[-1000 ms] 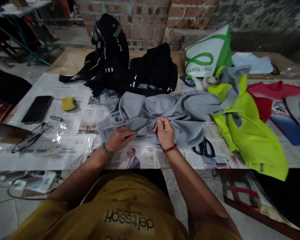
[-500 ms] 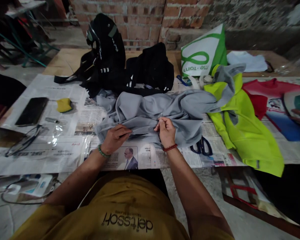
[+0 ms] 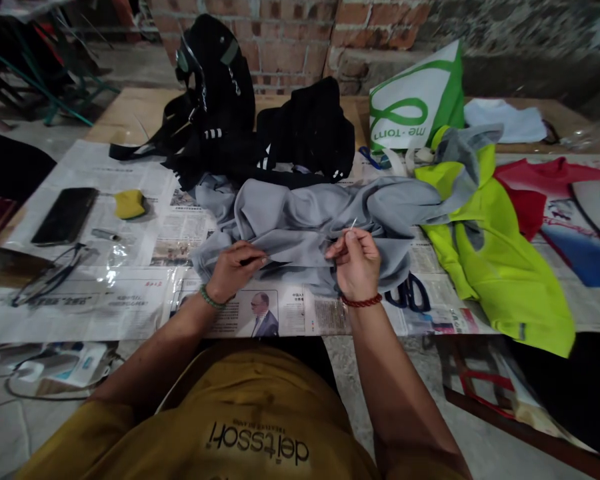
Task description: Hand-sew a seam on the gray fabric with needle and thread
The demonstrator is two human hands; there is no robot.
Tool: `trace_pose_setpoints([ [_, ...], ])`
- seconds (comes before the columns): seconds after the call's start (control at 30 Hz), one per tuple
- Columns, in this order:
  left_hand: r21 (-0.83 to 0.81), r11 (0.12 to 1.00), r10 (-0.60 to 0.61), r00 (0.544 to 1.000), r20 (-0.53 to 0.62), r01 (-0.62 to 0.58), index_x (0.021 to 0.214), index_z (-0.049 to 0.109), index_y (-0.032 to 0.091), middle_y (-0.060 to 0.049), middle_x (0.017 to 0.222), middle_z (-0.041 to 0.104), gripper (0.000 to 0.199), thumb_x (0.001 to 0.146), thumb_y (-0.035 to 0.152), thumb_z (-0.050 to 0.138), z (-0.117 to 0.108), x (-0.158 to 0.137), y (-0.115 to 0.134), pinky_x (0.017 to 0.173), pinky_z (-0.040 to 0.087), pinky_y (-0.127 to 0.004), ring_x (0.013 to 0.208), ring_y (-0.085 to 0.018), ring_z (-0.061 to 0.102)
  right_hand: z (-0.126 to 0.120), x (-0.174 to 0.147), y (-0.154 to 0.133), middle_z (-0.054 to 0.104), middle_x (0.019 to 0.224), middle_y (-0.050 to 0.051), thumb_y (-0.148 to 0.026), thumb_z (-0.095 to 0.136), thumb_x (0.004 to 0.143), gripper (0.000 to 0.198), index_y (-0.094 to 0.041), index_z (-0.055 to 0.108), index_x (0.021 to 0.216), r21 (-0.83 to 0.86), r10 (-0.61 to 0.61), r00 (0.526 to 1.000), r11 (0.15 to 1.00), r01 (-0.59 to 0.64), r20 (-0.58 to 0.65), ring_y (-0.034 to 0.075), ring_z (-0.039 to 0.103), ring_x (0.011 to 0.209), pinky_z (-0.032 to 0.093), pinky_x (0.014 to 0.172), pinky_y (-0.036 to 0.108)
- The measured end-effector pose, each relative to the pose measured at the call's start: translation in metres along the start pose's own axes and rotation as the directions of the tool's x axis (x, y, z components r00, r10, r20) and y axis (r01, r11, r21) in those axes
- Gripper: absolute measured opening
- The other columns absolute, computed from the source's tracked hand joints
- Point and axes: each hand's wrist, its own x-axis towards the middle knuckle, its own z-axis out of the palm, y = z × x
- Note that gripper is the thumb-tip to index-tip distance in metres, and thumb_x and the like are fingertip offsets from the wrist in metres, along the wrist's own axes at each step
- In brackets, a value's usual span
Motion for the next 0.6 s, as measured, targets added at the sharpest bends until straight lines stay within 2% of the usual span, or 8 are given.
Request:
trace_pose_setpoints([
  [0.1,-0.123,0.976,-0.186,0.982,-0.021,0.182,0.074,0.072,0.019,-0.002,0.072,0.063,0.012,0.079,0.030,0.070,0.003,0.003,-0.001,0.068,0.051,-0.025,0.072,-0.012,0.059,0.011,-0.020,-0.014,0.055,0.060,-0.007,-0.038,0.063,0.084,0.016,-0.024,0.057,0.087,-0.090,-0.058,0.998,0.994,0.060,0.021,0.009,0.055,0.049,0.048,0.056,0.026],
  [0.17,-0.187,0.932,-0.317,0.948,0.000,0.311,0.072,0.071,0.019,0.000,0.069,0.062,0.012,0.077,0.030,0.070,0.003,0.005,0.000,0.065,0.048,-0.024,0.068,-0.011,0.057,0.024,-0.043,-0.014,0.054,0.057,-0.007,-0.038,0.059,0.087,0.015,-0.023,0.059,0.088,-0.219,0.015,0.988,0.975,0.019,0.152,0.008,0.053,0.048,0.046,0.054,0.024],
  [0.2,-0.221,0.902,-0.378,0.926,0.014,0.372,0.072,0.071,0.019,0.000,0.067,0.062,0.013,0.077,0.030,0.069,0.003,0.005,0.001,0.063,0.046,-0.024,0.065,-0.011,0.055,0.031,-0.056,-0.012,0.055,0.056,-0.006,-0.038,0.058,0.087,0.016,-0.022,0.060,0.087,-0.302,0.108,0.951,0.953,-0.016,0.289,0.008,0.052,0.047,0.045,0.052,0.023],
  [0.27,-0.296,0.836,-0.473,0.880,0.039,0.462,0.072,0.071,0.018,0.001,0.066,0.063,0.014,0.075,0.031,0.070,0.002,0.006,0.003,0.061,0.044,-0.024,0.063,-0.010,0.053,0.043,-0.080,-0.005,0.056,0.058,-0.005,-0.039,0.057,0.087,0.019,-0.021,0.061,0.086,-0.434,0.305,0.798,0.899,-0.060,0.520,0.008,0.051,0.046,0.042,0.048,0.022],
  [0.33,-0.359,0.780,-0.531,0.846,0.055,0.513,0.071,0.071,0.017,0.001,0.066,0.064,0.015,0.072,0.032,0.072,0.001,0.007,0.004,0.062,0.044,-0.024,0.063,-0.011,0.053,0.050,-0.096,0.004,0.056,0.060,-0.004,-0.040,0.052,0.089,0.022,-0.020,0.061,0.088,-0.503,0.401,0.716,0.860,-0.080,0.571,0.007,0.050,0.046,0.041,0.046,0.021],
  [0.37,-0.382,0.758,-0.550,0.833,0.064,0.529,0.071,0.072,0.017,0.001,0.067,0.064,0.015,0.071,0.032,0.073,0.001,0.007,0.005,0.063,0.044,-0.024,0.064,-0.011,0.054,0.052,-0.100,0.007,0.055,0.060,-0.004,-0.041,0.051,0.089,0.023,-0.020,0.060,0.088,-0.521,0.416,0.724,0.849,-0.091,0.551,0.007,0.049,0.046,0.041,0.046,0.021],
  [0.47,-0.425,0.719,-0.572,0.816,0.087,0.550,0.072,0.072,0.016,0.001,0.068,0.065,0.017,0.070,0.033,0.074,-0.001,0.007,0.005,0.063,0.044,-0.024,0.064,-0.011,0.054,0.052,-0.096,0.015,0.052,0.058,-0.005,-0.043,0.050,0.088,0.025,-0.020,0.058,0.089,-0.538,0.394,0.831,0.831,-0.140,0.392,0.007,0.045,0.044,0.038,0.045,0.020],
  [0.6,-0.395,0.781,-0.497,0.865,0.076,0.483,0.072,0.072,0.017,0.001,0.068,0.064,0.016,0.071,0.032,0.074,-0.003,0.005,0.007,0.061,0.044,-0.024,0.064,-0.011,0.054,0.051,-0.081,0.020,0.049,0.058,-0.006,-0.045,0.052,0.085,0.027,-0.019,0.057,0.090,-0.529,0.340,0.903,0.833,-0.160,0.262,0.007,0.044,0.042,0.037,0.043,0.021],
])
